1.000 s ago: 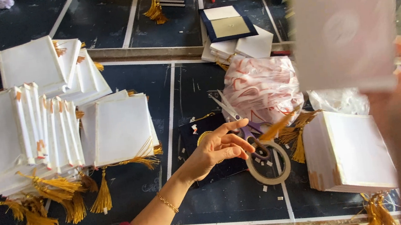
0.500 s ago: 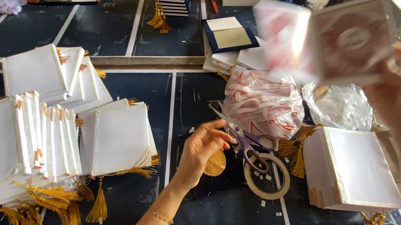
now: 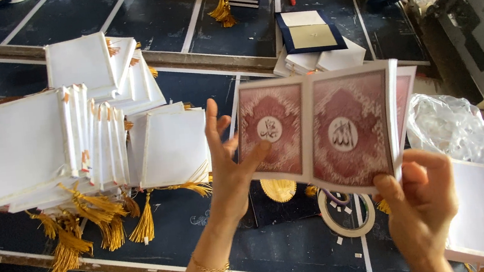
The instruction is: Assembling invitations by folding printed cards, inserting them into envelopes, and attaching decorative tassels.
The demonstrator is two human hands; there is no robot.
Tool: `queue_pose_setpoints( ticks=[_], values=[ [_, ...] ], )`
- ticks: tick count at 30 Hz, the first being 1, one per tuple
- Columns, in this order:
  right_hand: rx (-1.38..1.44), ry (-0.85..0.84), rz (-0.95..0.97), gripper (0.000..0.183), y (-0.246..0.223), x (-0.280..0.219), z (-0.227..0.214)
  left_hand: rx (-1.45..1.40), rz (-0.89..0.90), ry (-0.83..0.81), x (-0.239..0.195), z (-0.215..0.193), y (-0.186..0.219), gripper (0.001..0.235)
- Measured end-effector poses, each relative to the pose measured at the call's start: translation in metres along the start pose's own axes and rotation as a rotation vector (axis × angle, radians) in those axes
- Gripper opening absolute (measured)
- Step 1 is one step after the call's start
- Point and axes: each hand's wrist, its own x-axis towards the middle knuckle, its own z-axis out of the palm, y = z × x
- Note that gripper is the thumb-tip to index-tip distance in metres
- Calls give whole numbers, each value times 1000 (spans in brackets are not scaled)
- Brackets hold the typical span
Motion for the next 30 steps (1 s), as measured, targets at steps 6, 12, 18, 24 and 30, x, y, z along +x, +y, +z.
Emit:
queue_pose_setpoints(
  ticks=[6, 12, 18, 24, 30],
  values=[
    [-40, 113, -143, 48, 30, -42, 29, 147, 614, -360, -50, -7, 11, 55],
    [-445, 88, -499, 7, 4, -52, 65, 232, 627, -125, -74, 11, 16, 40],
    [-585, -115, -688, 52, -14, -50, 65, -366, 157, -241, -67, -1, -16, 34],
    [-447, -206, -540, 20, -23, -51, 68, -734, 81, -305, -66, -1, -34, 46],
    [-228, -191, -640, 6, -31, -44, 68, -584, 110, -299, -71, -2, -20, 67]
  ],
)
